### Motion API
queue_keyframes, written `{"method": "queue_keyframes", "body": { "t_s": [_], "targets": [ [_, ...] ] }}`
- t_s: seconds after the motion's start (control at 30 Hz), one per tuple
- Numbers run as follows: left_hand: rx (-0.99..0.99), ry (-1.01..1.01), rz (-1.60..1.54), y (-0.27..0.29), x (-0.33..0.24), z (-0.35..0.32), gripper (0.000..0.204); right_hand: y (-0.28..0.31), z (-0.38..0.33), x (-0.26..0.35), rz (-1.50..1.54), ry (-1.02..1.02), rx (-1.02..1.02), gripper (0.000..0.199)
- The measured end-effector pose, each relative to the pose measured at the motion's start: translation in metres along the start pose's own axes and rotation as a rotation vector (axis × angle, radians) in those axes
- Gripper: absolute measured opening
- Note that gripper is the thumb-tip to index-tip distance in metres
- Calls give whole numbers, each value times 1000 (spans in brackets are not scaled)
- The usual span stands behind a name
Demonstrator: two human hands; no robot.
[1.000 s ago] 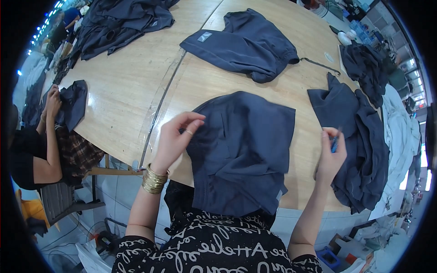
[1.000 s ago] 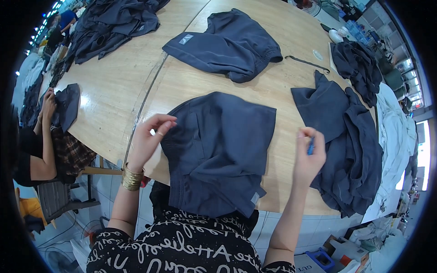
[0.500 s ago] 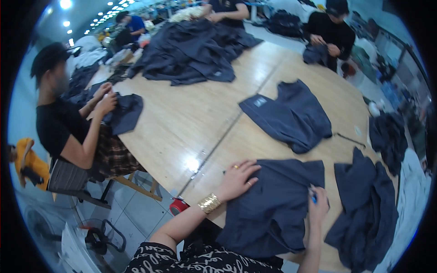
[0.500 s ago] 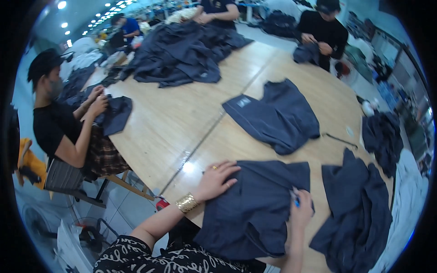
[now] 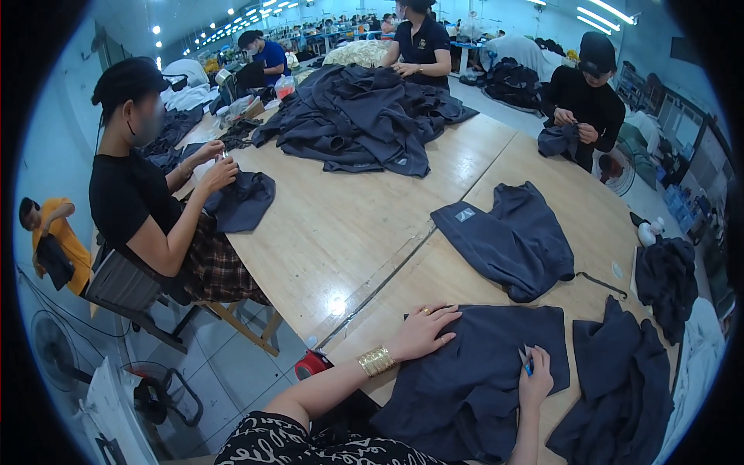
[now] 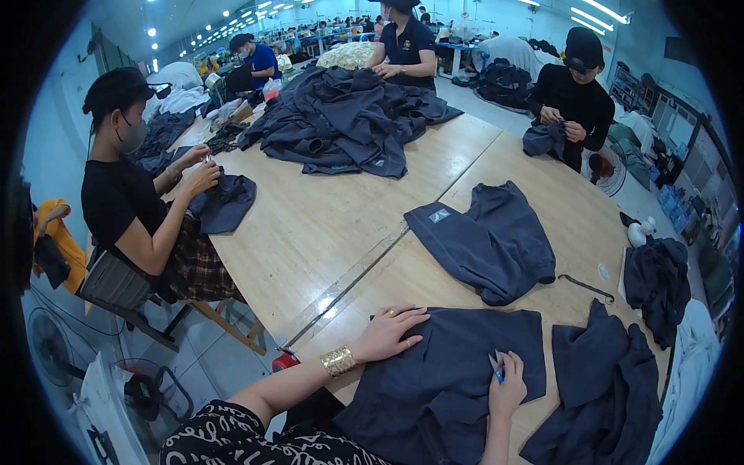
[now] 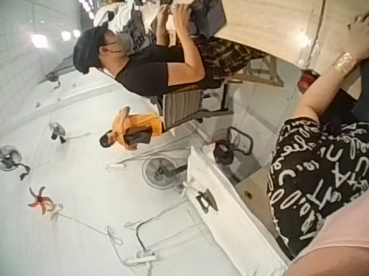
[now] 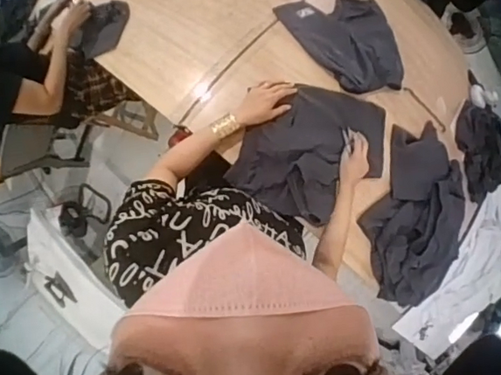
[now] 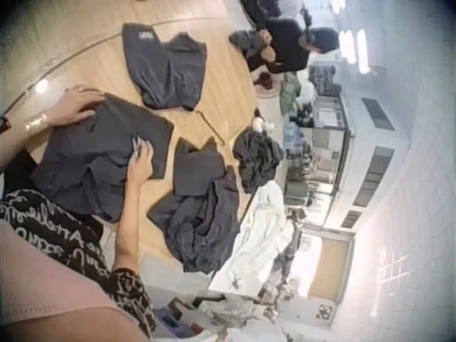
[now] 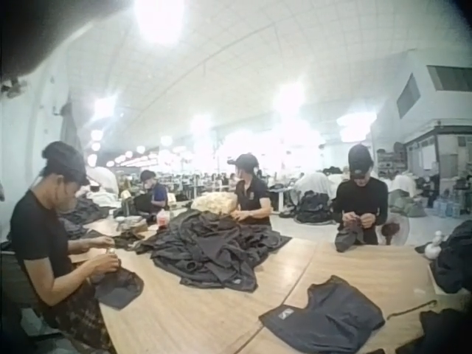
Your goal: Trim loose threads from a pair of shorts using nippers and inspect the garment for quality.
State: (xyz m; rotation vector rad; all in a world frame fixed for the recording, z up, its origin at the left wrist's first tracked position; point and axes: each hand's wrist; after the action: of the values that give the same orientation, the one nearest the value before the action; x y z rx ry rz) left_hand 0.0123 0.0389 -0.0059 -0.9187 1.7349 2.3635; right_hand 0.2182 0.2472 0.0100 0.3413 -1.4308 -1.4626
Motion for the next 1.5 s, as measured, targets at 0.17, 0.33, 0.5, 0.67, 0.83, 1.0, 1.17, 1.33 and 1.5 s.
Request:
{"method": "queue_keyframes", "body": {
  "t_s": [0.17, 0.33, 0.5, 0.67, 0.83, 1.0, 1.17, 1.33, 1.5],
  "targets": [
    [5, 0, 13, 0, -1, -2, 45, -3, -5, -4, -9, 14, -2, 35],
    [-11, -11, 19, -2, -1, -2, 44, -3, -7, -4, -6, 22, -41, 34],
    [-15, -15, 23, -2, -2, -1, 43, -2, -7, -3, 1, 25, -66, 33],
    [-3, 2, 18, -1, -3, -1, 42, -3, -7, -2, 23, 16, -56, 32],
    [-6, -3, 14, -2, -3, -2, 41, -3, -8, -3, 14, 2, -46, 33],
    [-8, 0, -9, 0, -4, -1, 41, -2, -9, -2, 18, -9, -42, 33],
    [-31, -10, 2, -1, -4, 1, 41, -3, -8, -7, 34, 7, -79, 31],
    [-20, -3, 7, 0, -4, 1, 40, 1, -6, -3, 93, -4, -31, 28],
    [-7, 15, 20, 1, -6, 1, 40, 1, -9, -3, 82, -6, -49, 27]
  ]
}}
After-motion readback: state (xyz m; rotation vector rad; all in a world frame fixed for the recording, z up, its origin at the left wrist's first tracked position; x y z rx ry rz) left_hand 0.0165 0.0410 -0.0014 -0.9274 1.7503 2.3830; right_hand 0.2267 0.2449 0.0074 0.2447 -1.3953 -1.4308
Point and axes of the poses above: each hand's wrist, its own z-axis towards the middle knuckle, its own y-axis out of the back of the hand, x = y × z, and after that the axes turned 9 degrees about x, right-handed
